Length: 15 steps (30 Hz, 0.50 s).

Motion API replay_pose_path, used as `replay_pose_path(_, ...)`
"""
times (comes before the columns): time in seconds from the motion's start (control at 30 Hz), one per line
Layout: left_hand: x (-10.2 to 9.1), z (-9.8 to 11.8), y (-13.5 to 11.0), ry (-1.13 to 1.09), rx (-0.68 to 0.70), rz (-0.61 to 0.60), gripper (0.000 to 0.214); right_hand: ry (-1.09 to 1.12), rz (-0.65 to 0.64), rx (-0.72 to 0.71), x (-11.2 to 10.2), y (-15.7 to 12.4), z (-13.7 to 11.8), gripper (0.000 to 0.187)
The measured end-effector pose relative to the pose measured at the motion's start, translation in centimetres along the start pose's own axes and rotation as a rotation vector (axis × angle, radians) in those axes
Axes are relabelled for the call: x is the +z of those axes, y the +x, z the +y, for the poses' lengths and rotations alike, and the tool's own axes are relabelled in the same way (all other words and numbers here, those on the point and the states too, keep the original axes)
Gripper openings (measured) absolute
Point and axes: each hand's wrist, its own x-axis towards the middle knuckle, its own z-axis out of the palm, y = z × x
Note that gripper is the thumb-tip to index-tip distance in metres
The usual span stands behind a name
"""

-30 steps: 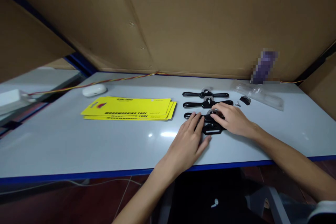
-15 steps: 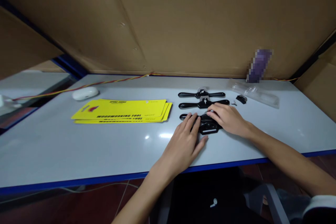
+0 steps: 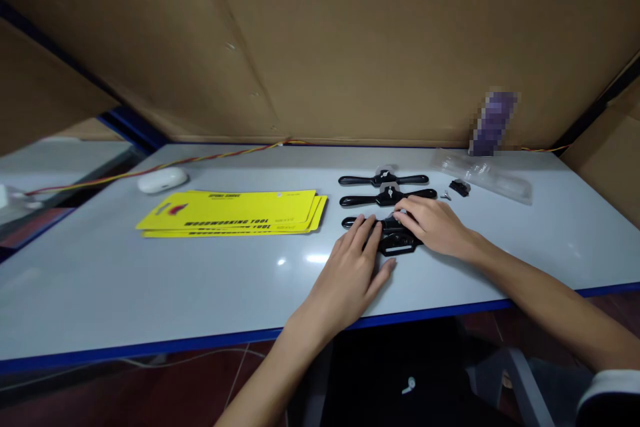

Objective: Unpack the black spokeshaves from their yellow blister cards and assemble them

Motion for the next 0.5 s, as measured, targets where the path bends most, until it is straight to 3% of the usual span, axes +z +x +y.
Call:
replay_pose_path(0.23,0.05,-0.07,-0.05,-0.009,-0.001,0.003,0.064,-0.046,0.023,0.047,0.13,-0.02,-0.38,0.023)
replay_pose_path(0.5,-0.07,0.01,-0.02,0.006,-0.005,-0.026,0.066,-0.013,0.012,-0.018,0.23,-0.06,0.20,0.028)
